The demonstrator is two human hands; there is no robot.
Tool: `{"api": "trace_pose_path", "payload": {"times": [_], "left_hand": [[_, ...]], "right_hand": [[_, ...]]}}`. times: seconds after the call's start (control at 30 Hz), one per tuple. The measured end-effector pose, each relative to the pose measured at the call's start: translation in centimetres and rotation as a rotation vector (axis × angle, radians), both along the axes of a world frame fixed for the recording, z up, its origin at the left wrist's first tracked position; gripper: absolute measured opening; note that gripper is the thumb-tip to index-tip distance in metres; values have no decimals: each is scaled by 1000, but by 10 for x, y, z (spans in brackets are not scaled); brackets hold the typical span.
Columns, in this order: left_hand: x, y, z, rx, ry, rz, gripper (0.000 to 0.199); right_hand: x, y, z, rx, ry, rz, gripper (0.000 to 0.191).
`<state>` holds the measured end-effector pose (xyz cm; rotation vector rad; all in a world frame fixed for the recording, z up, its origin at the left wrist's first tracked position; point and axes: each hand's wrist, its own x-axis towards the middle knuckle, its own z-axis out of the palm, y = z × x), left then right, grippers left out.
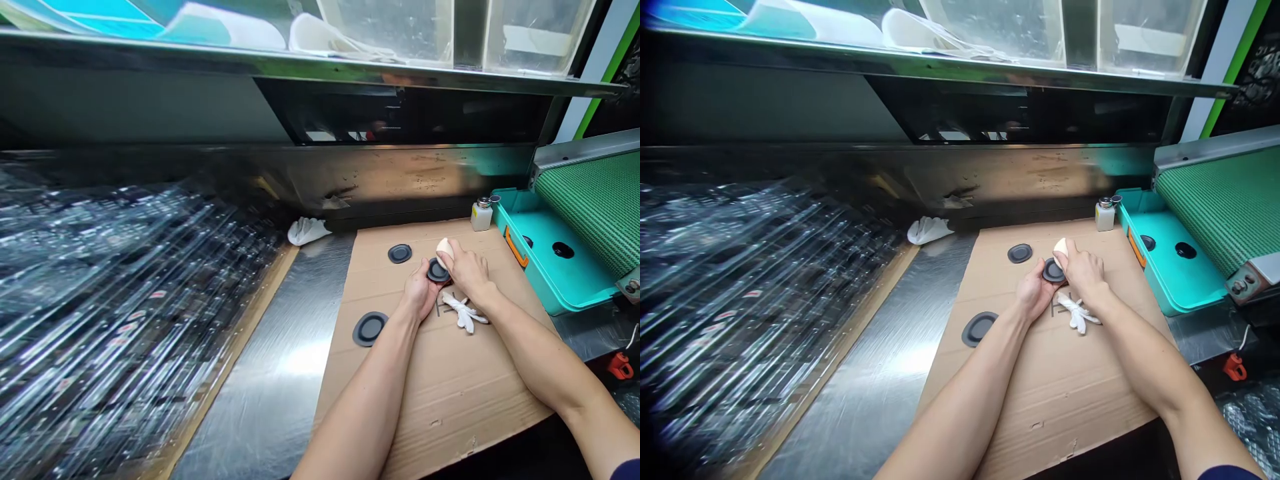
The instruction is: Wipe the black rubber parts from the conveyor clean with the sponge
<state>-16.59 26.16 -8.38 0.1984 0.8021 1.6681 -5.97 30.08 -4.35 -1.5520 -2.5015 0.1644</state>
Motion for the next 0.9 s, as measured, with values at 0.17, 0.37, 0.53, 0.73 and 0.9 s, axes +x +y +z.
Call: {"api": "trace_pose_path", "payload": {"times": [0.17, 0.37, 0.53, 0.73, 0.9], "left_hand": [[-2, 0, 2, 6, -50, 2, 37], [-2, -1, 1, 21, -84, 23, 38], [-4, -1, 2, 7, -96, 3, 39], [-9, -2, 4, -10, -87, 26, 41], [-12, -4, 4, 16, -91, -9, 44]], "right_hand": [[2, -6, 3, -51, -8, 16, 59], [-2, -13, 5, -71, 14, 52, 56], [2, -15, -2, -63, 82, 87, 53], [24, 17, -11, -36, 312, -12, 46], [34, 33, -12, -14, 635, 10, 44]]}}
